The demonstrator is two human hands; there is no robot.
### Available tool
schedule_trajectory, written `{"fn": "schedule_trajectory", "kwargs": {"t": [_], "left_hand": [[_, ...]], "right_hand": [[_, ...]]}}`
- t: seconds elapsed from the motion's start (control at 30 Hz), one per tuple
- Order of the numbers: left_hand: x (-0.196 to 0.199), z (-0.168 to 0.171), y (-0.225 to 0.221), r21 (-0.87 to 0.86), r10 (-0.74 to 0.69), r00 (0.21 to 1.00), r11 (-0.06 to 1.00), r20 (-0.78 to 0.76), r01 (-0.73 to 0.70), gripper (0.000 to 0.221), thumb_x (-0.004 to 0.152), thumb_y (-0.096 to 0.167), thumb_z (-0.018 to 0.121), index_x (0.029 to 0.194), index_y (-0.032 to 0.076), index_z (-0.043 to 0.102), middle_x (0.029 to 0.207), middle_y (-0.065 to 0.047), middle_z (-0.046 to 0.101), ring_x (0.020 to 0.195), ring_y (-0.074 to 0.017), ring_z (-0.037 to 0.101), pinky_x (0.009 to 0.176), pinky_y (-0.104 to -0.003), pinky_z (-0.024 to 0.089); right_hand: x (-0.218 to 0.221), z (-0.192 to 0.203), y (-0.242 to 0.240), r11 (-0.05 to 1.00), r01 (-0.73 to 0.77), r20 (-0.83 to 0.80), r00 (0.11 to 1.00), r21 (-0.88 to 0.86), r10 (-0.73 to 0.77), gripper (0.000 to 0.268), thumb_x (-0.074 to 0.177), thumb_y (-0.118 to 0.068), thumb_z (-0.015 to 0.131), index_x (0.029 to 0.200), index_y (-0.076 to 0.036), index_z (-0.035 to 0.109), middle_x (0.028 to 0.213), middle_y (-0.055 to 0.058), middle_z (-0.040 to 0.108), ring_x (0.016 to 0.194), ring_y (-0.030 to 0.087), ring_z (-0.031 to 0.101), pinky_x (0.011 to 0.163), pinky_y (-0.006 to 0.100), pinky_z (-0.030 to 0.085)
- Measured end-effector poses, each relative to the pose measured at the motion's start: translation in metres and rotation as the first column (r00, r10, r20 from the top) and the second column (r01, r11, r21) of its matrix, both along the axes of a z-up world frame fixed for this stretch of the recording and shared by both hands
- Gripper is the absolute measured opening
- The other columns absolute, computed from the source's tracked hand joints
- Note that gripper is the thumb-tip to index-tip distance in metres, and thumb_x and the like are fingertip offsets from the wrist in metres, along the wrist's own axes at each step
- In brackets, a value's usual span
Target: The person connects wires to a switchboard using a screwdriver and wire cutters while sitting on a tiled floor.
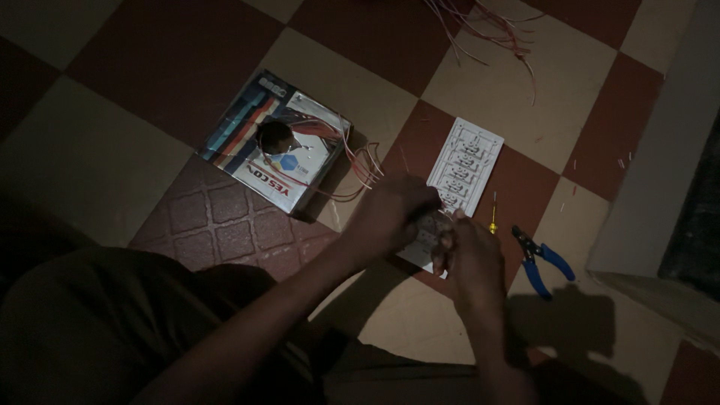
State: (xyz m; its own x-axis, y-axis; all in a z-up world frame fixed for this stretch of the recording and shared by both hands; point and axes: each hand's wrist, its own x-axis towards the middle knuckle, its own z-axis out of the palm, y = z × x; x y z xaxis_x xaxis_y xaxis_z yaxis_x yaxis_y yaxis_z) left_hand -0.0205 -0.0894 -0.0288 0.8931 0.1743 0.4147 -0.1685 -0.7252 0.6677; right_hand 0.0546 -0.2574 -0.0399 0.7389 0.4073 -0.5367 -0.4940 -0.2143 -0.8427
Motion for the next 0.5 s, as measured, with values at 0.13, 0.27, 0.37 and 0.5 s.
{"fn": "schedule_trajectory", "kwargs": {"t": [0.13,0.27,0.37,0.5], "left_hand": [[0.001,0.002,0.002,-0.013,0.001,1.000,1.000,-0.001,-0.001,0.023,0.073,0.005,0.069,0.096,0.003,0.067,0.094,-0.015,0.065,0.097,-0.0371,0.064,0.084,-0.048,0.049],[0.000,0.004,0.003,-0.017,-0.007,1.000,1.000,-0.002,0.007,0.022,0.074,0.004,0.069,0.095,0.003,0.067,0.092,-0.015,0.064,0.096,-0.0373,0.064,0.084,-0.048,0.048],[-0.001,0.007,0.002,-0.060,0.005,1.000,0.998,0.018,-0.004,0.021,0.076,0.007,0.071,0.095,0.003,0.066,0.092,-0.015,0.065,0.095,-0.0368,0.064,0.083,-0.048,0.048],[-0.006,0.006,-0.002,-0.043,0.016,1.000,0.999,-0.013,-0.016,0.022,0.076,0.006,0.068,0.098,0.004,0.068,0.095,-0.015,0.066,0.097,-0.0368,0.063,0.084,-0.047,0.049]], "right_hand": [[-0.013,0.005,-0.003,0.989,-0.049,0.390,0.915,-0.143,0.102,0.033,0.106,-0.032,0.052,0.106,-0.003,0.069,0.083,0.005,0.070,0.076,0.015,0.070,0.068,0.031,0.056],[-0.026,0.017,-0.003,0.938,0.012,0.876,0.362,-0.346,0.318,0.031,0.105,-0.028,0.057,0.111,0.001,0.067,0.096,0.010,0.068,0.083,0.018,0.070,0.068,0.033,0.056],[-0.020,0.018,0.001,0.948,-0.018,0.704,0.665,-0.318,0.249,0.029,0.106,-0.026,0.056,0.107,0.001,0.068,0.089,0.008,0.065,0.076,0.018,0.065,0.063,0.033,0.052],[-0.006,0.005,0.004,0.999,0.049,-0.087,0.995,-0.019,-0.051,0.032,0.107,-0.031,0.057,0.097,-0.001,0.063,0.075,0.004,0.055,0.058,0.015,0.050,0.049,0.031,0.040]]}}
